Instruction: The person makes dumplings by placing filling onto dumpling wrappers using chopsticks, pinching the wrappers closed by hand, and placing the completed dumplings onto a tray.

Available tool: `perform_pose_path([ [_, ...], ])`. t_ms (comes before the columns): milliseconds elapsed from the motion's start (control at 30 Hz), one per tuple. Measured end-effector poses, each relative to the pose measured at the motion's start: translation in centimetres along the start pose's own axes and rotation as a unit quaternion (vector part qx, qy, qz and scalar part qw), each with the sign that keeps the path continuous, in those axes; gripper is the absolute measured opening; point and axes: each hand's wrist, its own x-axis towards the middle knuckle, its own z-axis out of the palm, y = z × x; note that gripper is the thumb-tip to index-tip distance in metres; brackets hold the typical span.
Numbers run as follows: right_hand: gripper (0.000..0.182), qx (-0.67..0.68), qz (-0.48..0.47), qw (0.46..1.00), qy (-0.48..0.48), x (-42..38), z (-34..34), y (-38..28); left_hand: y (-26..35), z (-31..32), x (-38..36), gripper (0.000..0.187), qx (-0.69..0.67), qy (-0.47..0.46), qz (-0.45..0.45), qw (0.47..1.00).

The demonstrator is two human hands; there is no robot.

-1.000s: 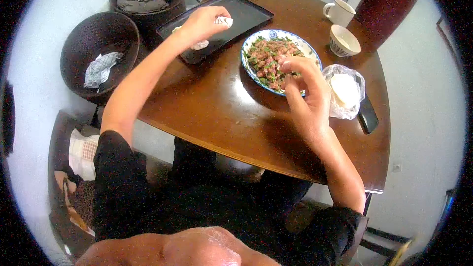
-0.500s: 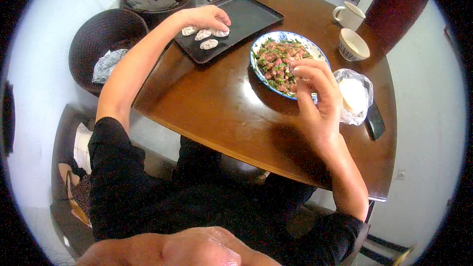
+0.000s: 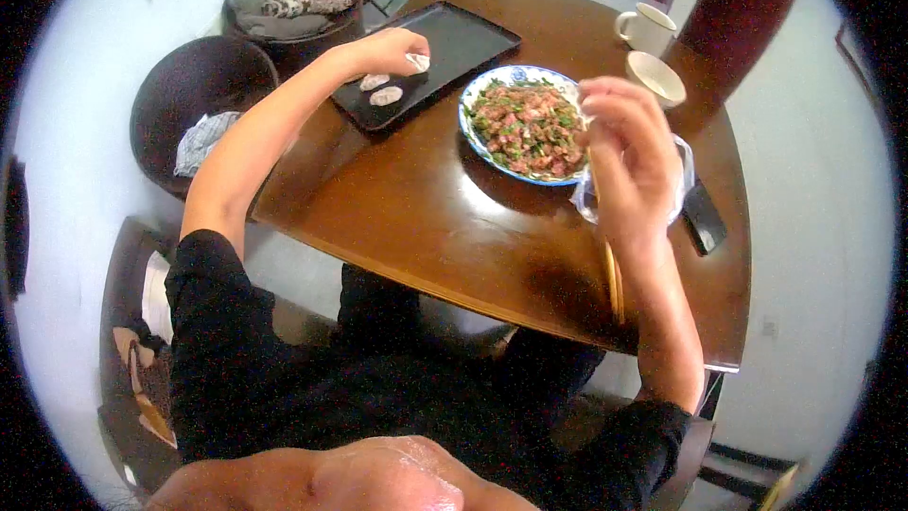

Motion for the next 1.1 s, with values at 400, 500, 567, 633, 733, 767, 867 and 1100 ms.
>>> perform_pose_path([
  [400,0.022,-0.003,0.045,0.989,0.140,0.9,-8.6,3.7,6.3,-2.4,1.6,0.027,-0.051,0.077,0.010,0.996],
  [500,0.021,0.015,0.129,0.988,0.086,0.8,-9.6,2.2,12.2,-3.0,1.8,0.021,-0.064,0.182,0.114,0.975],
  [567,0.020,-0.008,0.149,0.988,0.039,0.4,-8.8,1.2,15.5,-3.0,2.3,0.022,-0.081,0.195,0.132,0.968],
  [633,0.021,-0.012,0.120,0.992,0.022,0.0,-8.7,1.8,17.6,-2.5,3.7,0.024,-0.058,0.212,0.154,0.963],
  [733,0.022,0.068,0.106,0.981,0.146,0.6,-10.6,0.3,20.5,-2.3,7.1,0.024,-0.047,0.229,0.200,0.951],
  [767,0.022,0.090,0.086,0.977,0.174,0.7,-11.7,0.4,21.6,-1.9,8.1,0.024,-0.048,0.227,0.204,0.951],
  [867,0.021,0.079,0.018,0.975,0.207,0.7,-13.9,1.6,26.0,-1.2,10.2,0.021,-0.102,0.199,0.269,0.937],
  [1100,0.019,-0.016,0.008,0.979,0.203,0.5,-13.4,2.3,30.6,1.3,8.1,0.019,0.071,0.093,0.247,0.962],
])
